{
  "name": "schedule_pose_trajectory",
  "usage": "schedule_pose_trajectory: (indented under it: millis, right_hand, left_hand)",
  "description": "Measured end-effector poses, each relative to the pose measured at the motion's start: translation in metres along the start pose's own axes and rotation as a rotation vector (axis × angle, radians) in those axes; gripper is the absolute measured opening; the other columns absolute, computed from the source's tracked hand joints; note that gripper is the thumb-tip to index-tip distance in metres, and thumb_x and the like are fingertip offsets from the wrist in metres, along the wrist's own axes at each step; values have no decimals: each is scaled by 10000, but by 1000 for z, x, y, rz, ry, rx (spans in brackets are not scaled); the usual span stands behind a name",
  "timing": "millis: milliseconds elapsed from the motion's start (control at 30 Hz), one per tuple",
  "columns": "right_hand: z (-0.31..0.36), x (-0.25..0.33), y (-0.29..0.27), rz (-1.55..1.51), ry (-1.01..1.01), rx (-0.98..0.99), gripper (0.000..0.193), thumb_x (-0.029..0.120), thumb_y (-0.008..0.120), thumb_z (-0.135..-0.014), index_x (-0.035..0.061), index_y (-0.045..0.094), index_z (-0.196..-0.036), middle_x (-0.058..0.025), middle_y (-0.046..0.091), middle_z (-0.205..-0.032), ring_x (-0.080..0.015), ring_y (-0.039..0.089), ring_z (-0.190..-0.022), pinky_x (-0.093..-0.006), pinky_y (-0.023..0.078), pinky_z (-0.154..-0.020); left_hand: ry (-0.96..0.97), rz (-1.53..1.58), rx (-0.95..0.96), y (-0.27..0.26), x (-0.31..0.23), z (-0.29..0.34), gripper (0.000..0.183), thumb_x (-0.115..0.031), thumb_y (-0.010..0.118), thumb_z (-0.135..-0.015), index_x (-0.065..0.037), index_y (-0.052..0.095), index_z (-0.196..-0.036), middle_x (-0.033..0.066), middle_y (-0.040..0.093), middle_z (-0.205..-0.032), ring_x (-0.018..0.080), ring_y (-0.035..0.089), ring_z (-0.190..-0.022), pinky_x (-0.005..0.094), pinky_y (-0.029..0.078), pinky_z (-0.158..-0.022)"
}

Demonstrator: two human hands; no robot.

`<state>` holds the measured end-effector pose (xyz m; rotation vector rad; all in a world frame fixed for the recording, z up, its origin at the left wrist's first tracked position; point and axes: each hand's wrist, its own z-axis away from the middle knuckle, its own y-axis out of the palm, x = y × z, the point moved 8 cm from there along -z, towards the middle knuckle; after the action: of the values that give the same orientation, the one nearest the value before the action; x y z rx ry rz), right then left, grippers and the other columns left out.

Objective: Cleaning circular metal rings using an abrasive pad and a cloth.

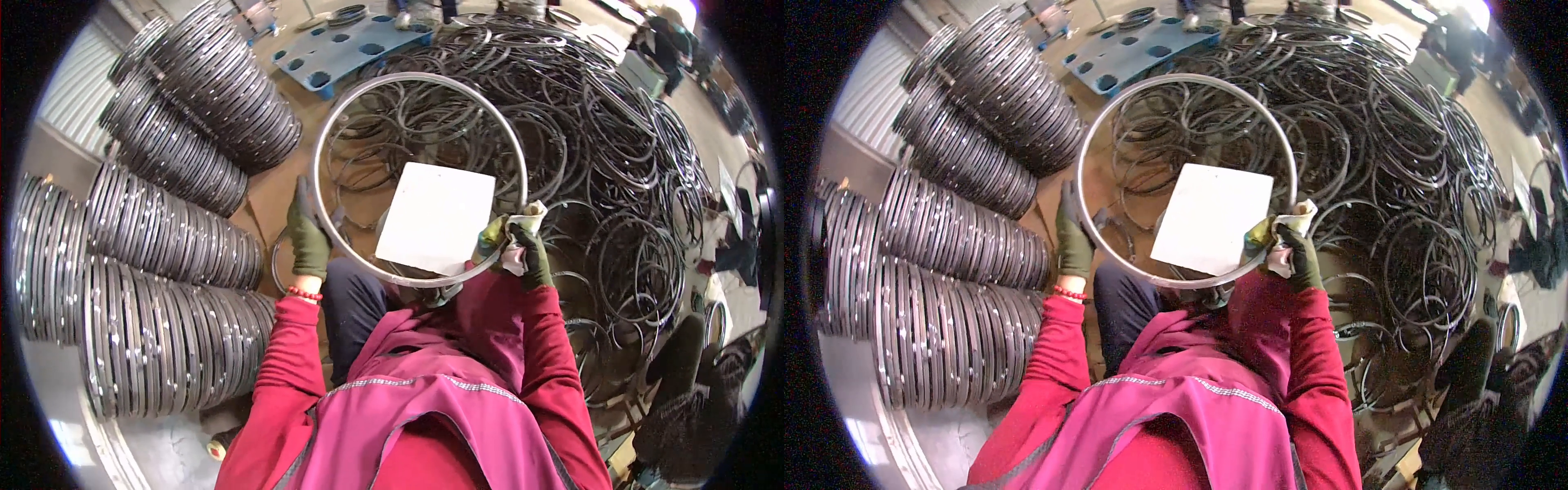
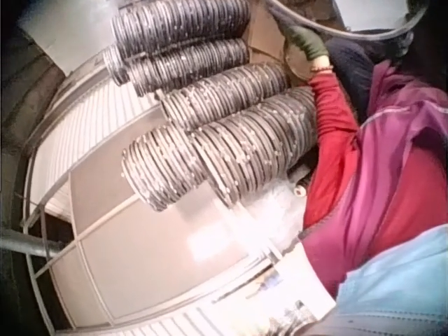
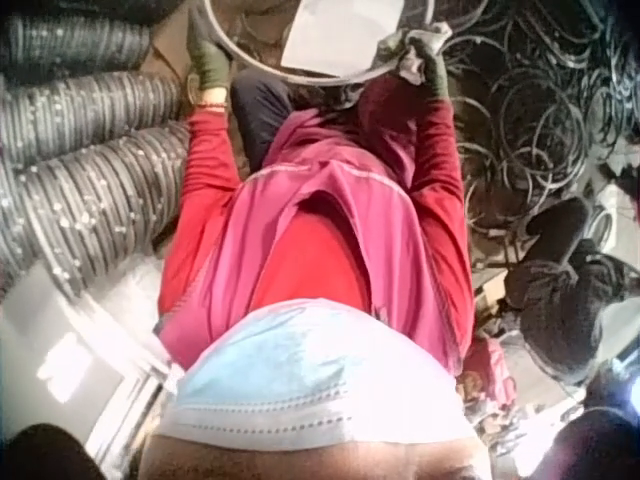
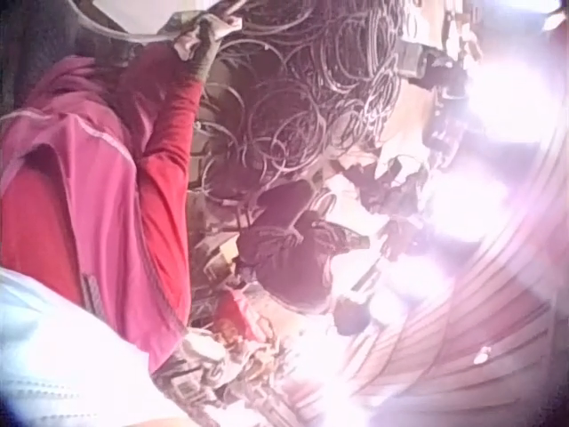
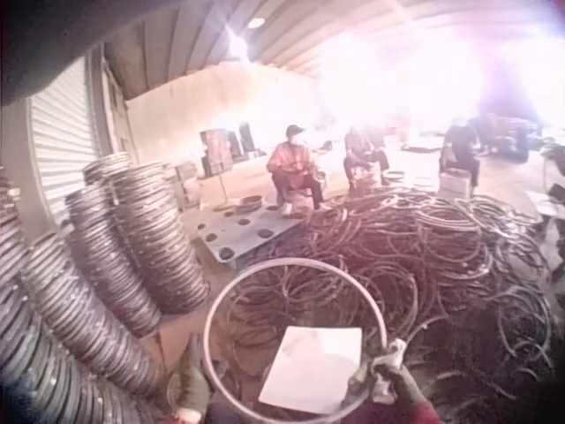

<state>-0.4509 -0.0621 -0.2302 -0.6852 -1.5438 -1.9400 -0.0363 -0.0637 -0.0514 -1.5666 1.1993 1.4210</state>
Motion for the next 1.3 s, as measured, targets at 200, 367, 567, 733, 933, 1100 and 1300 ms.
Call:
schedule_pose_trajectory:
  millis: [200, 367, 567, 733, 933, 1100, 1300]
  right_hand:
    - [-1, -8, 5, -143, 136, 169, 240, 78, 582, -848, 46, 571, -1086, -74, 637, -948, -180, 615, -824, -297, 494, -731]
    - [-7, -13, -19, -242, 287, 502, 250, 171, 541, -903, 43, 558, -1117, -54, 630, -951, -160, 607, -819, -283, 487, -743]
    - [6, -14, 16, -94, 164, -89, 253, 244, 527, -919, 87, 592, -1106, -11, 631, -901, -145, 585, -693, -274, 488, -629]
    - [-25, -17, -60, -162, 266, 135, 244, 244, 517, -927, 93, 607, -1095, -6, 633, -906, -120, 564, -701, -232, 460, -651]
    - [-1, -13, -8, -68, 261, -113, 224, 292, 466, -949, 135, 624, -963, 68, 422, -569, -79, 389, -425, -226, 334, -403]
    - [-4, -12, -4, 41, 194, -60, 249, 289, 447, -961, 100, 594, -1031, 37, 530, -704, -92, 481, -520, -229, 411, -470]
    - [0, -9, 15, -69, 249, 233, 265, 218, 537, -903, 51, 564, -1107, -63, 627, -851, -190, 595, -675, -285, 499, -592]
  left_hand:
    - [280, -370, -41, -22, 4, -10, 868, -243, 799, -638, 61, 353, -1318, 249, 502, -1239, 370, 532, -1094, 401, 435, -917]
    - [731, -968, -29, 6, -30, 9, 858, -316, 775, -659, 40, 362, -1323, 247, 517, -1202, 391, 532, -1038, 416, 440, -882]
    - [374, -553, 70, -33, 15, -8, 586, -19, 516, -879, -59, 263, -1406, 93, 400, -1337, 164, 516, -1075, 267, 561, -695]
    - [570, -691, 112, 2, -1, -9, 530, -89, 512, -900, -56, 295, -1383, 99, 364, -1357, 172, 458, -1147, 337, 560, -739]
    - [555, -759, 17, -11, -5, -14, 877, -389, 778, -659, 49, 358, -1293, 244, 578, -1070, 386, 578, -966, 403, 480, -814]
    - [638, -706, 46, -9, -10, -9, 831, -291, 796, -663, 25, 362, -1297, 225, 576, -1090, 363, 579, -981, 383, 486, -807]
    - [346, -503, 113, 0, -17, -10, 644, -203, 785, -655, 16, 494, -1186, 191, 580, -1079, 336, 577, -978, 376, 472, -829]
